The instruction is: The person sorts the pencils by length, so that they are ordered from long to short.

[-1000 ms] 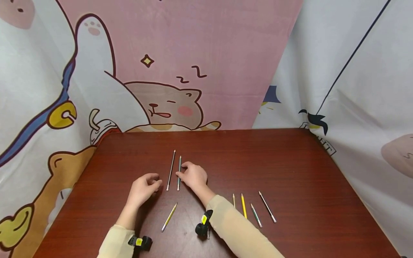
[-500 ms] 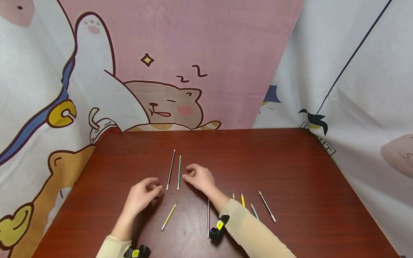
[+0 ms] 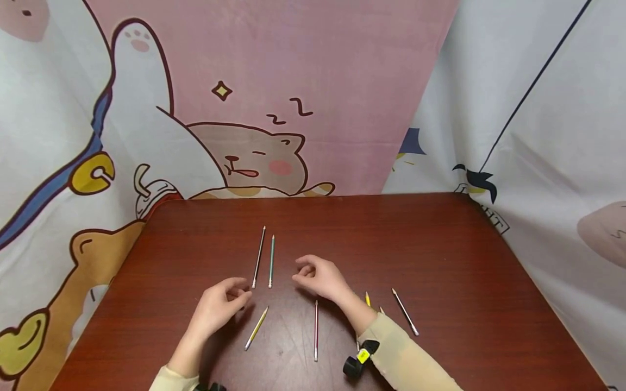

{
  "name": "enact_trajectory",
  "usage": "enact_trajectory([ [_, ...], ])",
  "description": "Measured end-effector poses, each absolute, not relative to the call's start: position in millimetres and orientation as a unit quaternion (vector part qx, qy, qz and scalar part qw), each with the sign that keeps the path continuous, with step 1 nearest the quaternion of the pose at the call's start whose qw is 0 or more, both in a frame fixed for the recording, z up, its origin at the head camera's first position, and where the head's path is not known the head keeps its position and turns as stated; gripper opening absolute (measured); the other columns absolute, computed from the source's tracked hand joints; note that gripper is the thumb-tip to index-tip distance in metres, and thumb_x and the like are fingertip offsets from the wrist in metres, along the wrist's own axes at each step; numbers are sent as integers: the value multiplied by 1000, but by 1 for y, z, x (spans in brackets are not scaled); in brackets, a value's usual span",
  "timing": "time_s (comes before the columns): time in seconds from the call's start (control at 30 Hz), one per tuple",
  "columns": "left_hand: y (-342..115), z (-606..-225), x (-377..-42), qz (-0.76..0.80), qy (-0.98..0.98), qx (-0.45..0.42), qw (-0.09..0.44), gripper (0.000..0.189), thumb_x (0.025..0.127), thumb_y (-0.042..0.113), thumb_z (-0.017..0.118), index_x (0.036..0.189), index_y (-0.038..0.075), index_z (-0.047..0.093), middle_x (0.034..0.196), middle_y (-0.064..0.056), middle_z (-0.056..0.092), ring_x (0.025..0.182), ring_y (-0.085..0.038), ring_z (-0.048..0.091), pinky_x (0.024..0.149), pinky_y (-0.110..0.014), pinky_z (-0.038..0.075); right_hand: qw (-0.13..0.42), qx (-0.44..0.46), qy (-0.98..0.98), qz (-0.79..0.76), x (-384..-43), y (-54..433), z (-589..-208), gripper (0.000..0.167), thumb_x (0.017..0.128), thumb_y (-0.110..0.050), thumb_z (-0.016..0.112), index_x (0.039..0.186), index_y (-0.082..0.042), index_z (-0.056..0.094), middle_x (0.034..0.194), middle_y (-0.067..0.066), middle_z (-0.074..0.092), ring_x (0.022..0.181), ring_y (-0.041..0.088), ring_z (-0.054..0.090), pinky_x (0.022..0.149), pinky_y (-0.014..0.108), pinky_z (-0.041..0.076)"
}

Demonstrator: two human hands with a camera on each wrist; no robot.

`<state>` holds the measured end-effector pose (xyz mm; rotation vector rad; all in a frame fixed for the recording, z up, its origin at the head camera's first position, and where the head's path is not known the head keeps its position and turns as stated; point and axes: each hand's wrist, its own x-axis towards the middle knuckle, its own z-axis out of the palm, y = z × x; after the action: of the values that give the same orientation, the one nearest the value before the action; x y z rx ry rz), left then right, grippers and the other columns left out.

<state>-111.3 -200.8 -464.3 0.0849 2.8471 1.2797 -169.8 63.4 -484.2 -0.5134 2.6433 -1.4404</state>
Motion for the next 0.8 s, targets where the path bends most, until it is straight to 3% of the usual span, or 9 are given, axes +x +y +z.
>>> enact_trajectory([
  [0.37,-177,-466,-101,421,905,53,-33,30,84,13,77,112,4,71,81,6,69,69,-10,66,65,-28,51,12,-192,857,-477,-151,101,-479,35,85,-14,78,115,0,67,87,-2,69,78,15,65,72,28,52],
  [0.8,-136,-466,-92,435,895,94,-44,31,82,11,78,111,3,71,79,8,69,67,-3,63,63,-24,51,-4,-198,869,-453,-128,150,-481,38,85,-11,77,119,-1,65,91,-2,70,80,11,65,71,30,54],
])
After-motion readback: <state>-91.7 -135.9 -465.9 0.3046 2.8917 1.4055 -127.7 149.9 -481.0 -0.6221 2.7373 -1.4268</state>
